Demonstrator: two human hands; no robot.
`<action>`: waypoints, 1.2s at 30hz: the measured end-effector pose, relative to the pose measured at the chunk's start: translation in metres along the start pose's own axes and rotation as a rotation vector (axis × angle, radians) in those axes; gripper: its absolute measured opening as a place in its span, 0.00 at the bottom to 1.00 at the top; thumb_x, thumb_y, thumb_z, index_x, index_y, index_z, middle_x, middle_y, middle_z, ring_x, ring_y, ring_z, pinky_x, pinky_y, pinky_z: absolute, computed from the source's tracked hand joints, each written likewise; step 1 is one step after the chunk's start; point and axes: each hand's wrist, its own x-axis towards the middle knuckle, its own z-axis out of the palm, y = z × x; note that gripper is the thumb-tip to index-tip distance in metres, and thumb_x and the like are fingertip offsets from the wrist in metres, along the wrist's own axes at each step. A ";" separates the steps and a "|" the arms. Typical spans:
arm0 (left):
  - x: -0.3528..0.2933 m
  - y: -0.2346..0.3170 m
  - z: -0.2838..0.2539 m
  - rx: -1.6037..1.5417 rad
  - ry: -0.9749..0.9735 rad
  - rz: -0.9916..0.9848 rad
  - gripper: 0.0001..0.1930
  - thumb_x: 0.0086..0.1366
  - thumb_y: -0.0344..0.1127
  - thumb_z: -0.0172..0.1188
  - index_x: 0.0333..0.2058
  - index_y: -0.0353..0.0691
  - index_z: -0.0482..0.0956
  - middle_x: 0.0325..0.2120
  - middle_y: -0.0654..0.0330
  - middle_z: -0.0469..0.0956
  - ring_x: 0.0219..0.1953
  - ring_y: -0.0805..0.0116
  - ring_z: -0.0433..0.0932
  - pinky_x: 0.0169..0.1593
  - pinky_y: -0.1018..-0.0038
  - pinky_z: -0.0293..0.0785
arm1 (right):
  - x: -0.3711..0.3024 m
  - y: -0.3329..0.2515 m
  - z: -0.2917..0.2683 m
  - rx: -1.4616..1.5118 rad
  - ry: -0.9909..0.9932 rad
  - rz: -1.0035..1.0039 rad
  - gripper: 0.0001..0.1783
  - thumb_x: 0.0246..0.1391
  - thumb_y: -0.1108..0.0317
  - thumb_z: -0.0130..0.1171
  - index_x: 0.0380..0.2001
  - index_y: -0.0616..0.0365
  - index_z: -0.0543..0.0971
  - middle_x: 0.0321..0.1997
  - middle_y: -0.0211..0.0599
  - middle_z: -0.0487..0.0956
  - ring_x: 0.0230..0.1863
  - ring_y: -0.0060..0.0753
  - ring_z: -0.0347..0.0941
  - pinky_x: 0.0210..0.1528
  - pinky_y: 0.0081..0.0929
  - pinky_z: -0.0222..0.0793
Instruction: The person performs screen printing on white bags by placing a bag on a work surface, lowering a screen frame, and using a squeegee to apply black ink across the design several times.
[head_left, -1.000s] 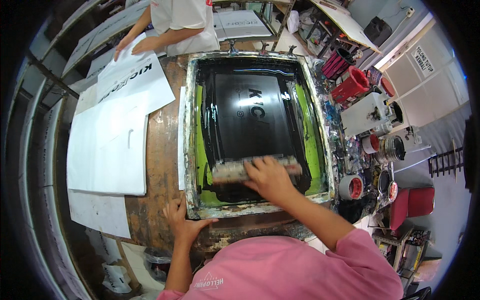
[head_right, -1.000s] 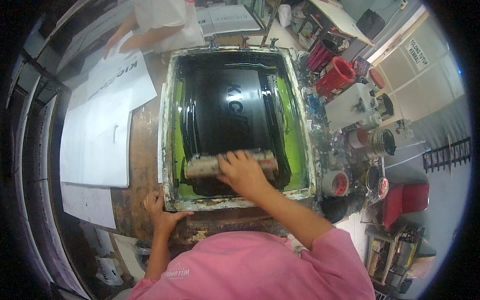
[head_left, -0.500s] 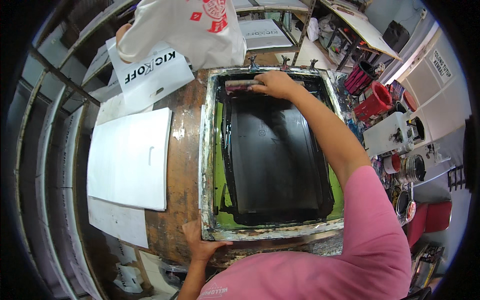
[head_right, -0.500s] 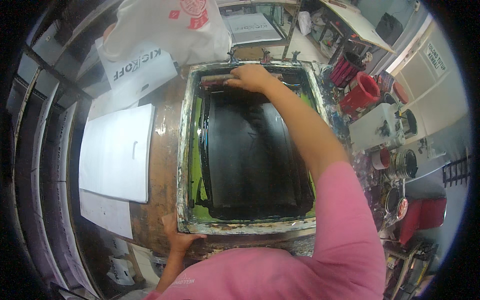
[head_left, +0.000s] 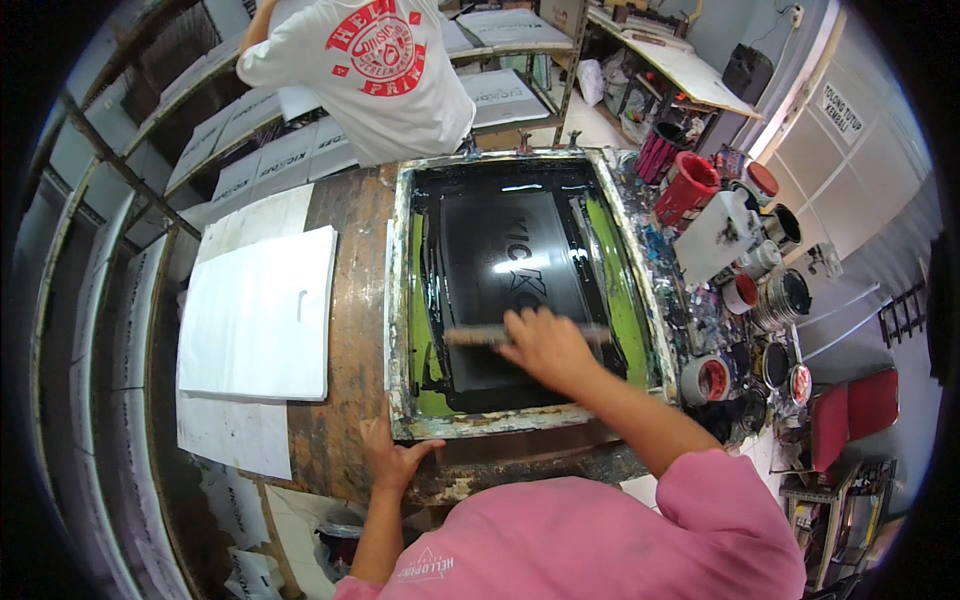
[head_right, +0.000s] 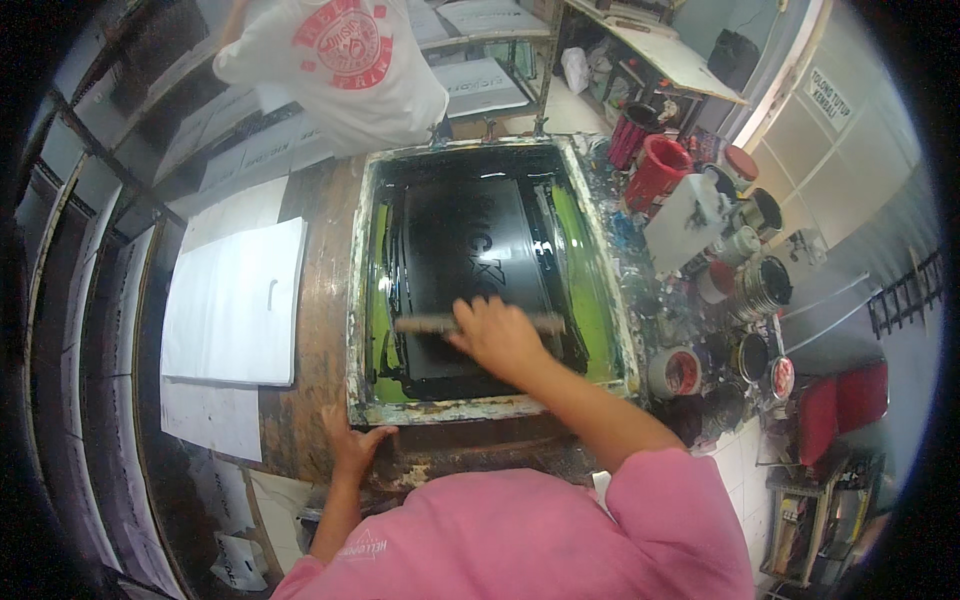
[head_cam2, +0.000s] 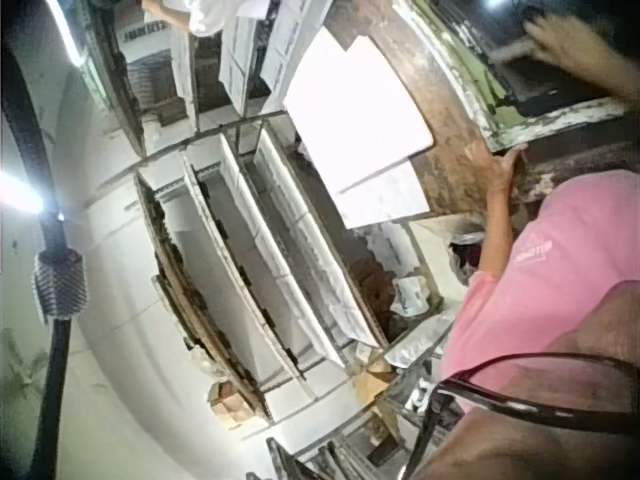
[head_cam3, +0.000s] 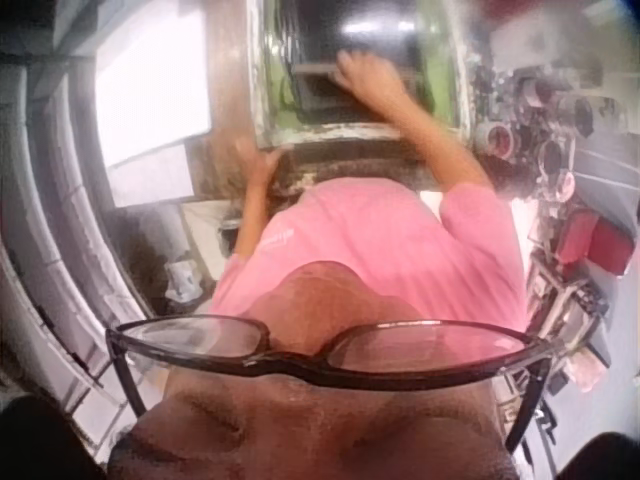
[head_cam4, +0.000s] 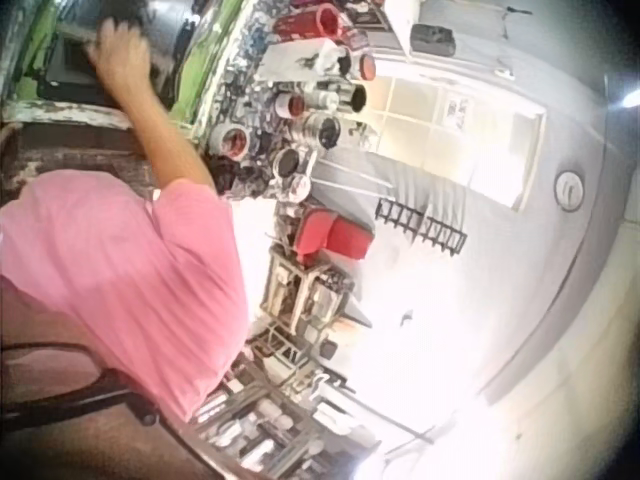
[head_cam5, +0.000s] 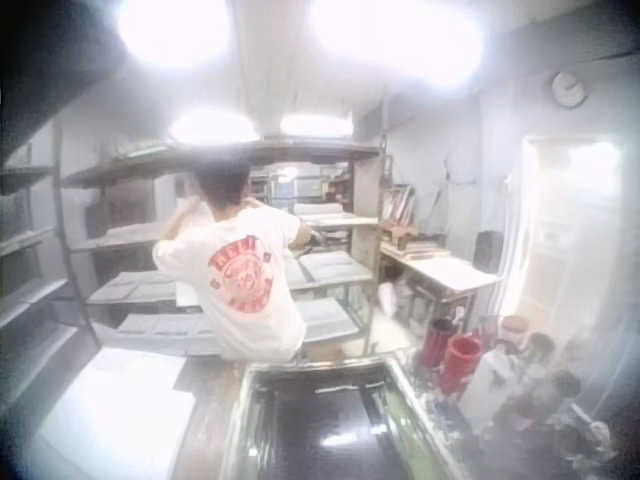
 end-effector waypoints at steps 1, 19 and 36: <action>0.000 0.001 0.000 -0.010 0.017 0.001 0.67 0.36 0.68 0.84 0.71 0.31 0.72 0.42 0.48 0.81 0.44 0.47 0.73 0.52 0.55 0.71 | -0.024 -0.014 -0.012 0.037 -0.018 -0.003 0.25 0.63 0.44 0.67 0.43 0.54 0.76 0.38 0.41 0.81 0.40 0.49 0.82 0.34 0.44 0.81; 0.092 0.094 -0.023 0.154 -0.099 -0.033 0.59 0.68 0.74 0.61 0.81 0.37 0.50 0.76 0.36 0.57 0.80 0.40 0.51 0.78 0.35 0.37 | 0.045 -0.027 -0.223 -0.140 0.657 -0.105 0.21 0.62 0.48 0.60 0.35 0.58 0.82 0.32 0.43 0.82 0.38 0.49 0.79 0.52 0.49 0.64; 0.055 0.080 0.024 0.379 -0.524 -0.157 0.71 0.54 0.90 0.55 0.80 0.34 0.55 0.83 0.43 0.44 0.84 0.38 0.38 0.74 0.22 0.19 | 0.094 -0.032 -0.289 -0.011 0.603 0.012 0.24 0.57 0.53 0.58 0.21 0.66 0.80 0.19 0.50 0.79 0.22 0.52 0.78 0.42 0.49 0.77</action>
